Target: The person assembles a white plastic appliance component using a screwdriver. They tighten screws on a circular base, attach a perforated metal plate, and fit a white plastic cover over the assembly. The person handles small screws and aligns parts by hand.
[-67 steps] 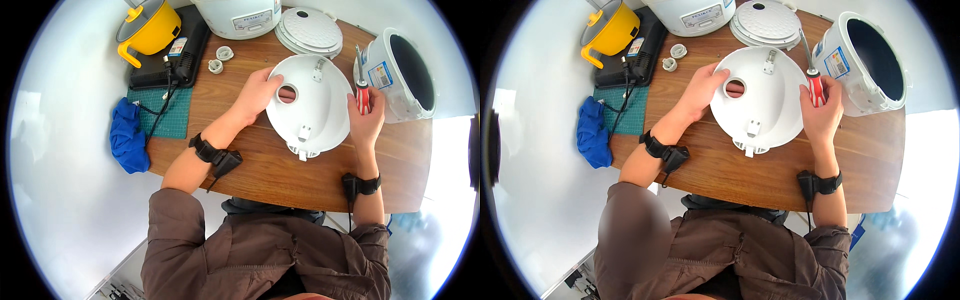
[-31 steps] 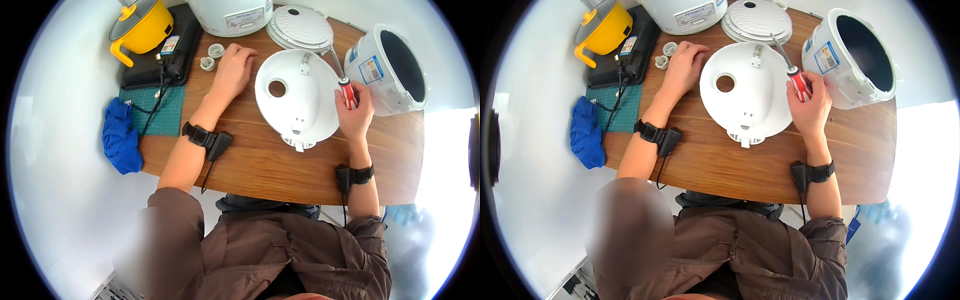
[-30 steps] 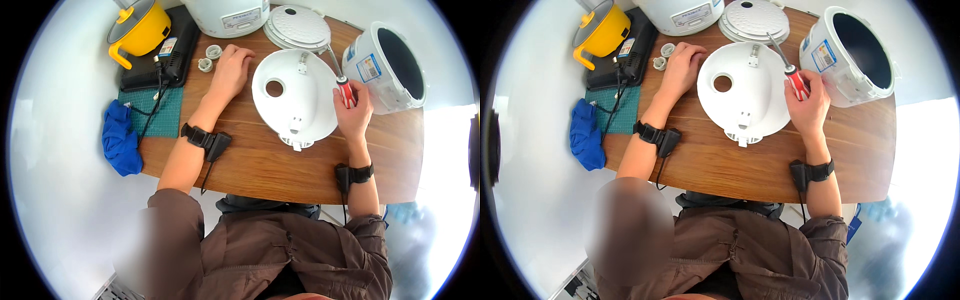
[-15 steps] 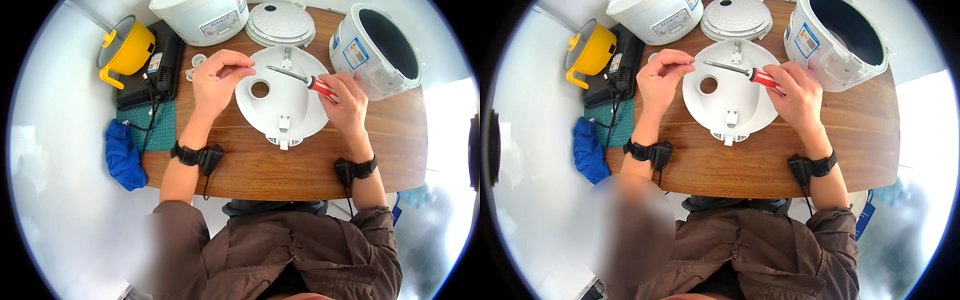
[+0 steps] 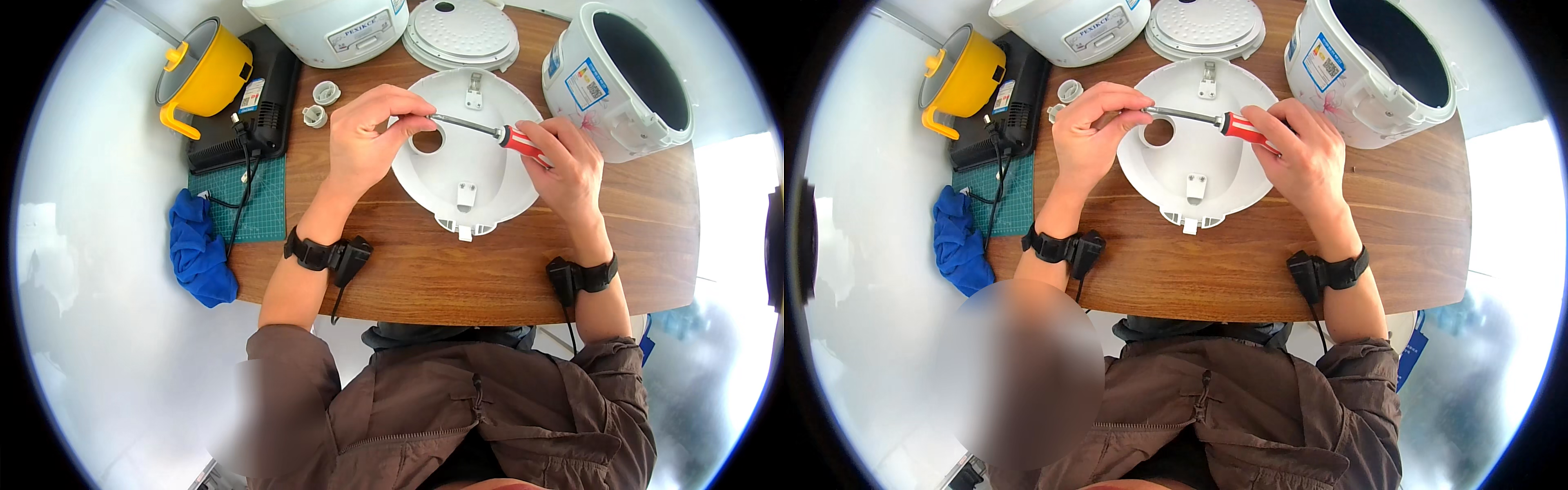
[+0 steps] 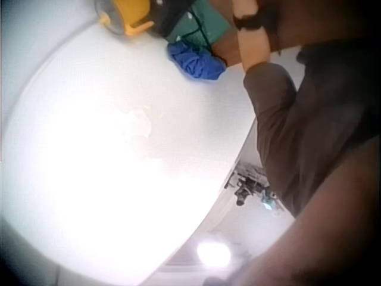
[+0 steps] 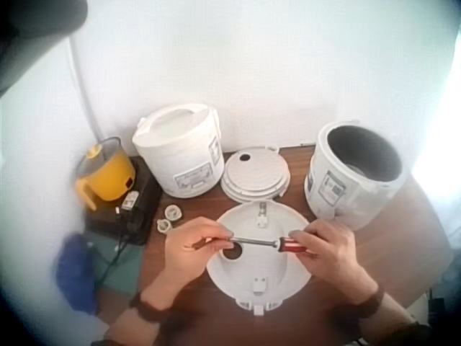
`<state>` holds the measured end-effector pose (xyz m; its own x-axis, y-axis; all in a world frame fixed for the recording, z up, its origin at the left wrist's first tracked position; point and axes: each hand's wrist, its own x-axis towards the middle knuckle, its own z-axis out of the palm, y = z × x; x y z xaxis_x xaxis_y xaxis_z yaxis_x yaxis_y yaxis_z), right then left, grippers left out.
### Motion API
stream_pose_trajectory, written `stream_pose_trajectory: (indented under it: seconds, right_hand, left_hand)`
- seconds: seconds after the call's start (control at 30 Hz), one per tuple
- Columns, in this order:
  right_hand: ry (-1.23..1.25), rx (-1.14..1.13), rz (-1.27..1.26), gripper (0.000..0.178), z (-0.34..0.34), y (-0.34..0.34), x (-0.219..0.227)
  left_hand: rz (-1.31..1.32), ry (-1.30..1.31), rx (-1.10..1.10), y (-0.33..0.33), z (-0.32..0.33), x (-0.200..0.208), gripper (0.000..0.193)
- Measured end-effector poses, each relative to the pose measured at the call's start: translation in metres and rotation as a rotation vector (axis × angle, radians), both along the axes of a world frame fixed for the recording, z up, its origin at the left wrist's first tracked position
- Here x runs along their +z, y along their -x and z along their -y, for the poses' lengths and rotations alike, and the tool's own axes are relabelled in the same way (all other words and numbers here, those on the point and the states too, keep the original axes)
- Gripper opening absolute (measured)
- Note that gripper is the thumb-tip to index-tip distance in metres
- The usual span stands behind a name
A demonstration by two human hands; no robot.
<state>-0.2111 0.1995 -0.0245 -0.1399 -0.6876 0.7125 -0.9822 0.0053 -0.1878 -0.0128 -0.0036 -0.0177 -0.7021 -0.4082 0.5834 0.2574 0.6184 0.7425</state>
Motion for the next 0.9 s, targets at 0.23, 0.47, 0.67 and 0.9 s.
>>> stream_pose_trajectory:
  seconds: [0.23,0.47,0.67,0.9]
  right_hand:
    - [-0.005,-0.028,-0.096,0.04,-0.0009,0.0008,0.0011]
    - [-0.033,-0.033,-0.098,0.038,-0.0007,-0.0021,0.0027]
    - [-0.033,-0.034,-0.119,0.036,0.0001,-0.0036,0.0047]
    - [-0.044,0.021,0.128,0.036,0.0032,-0.0086,-0.0049]
  left_hand:
    - [-0.004,0.162,0.106,0.0028,-0.0021,0.001,0.018]
    - [-0.012,0.336,0.175,0.0043,-0.0041,0.0009,0.018]
    - [-0.007,0.722,0.198,0.0021,-0.0019,0.0036,0.024]
    - [-0.051,0.342,0.112,0.0033,-0.0049,0.0006,0.029]
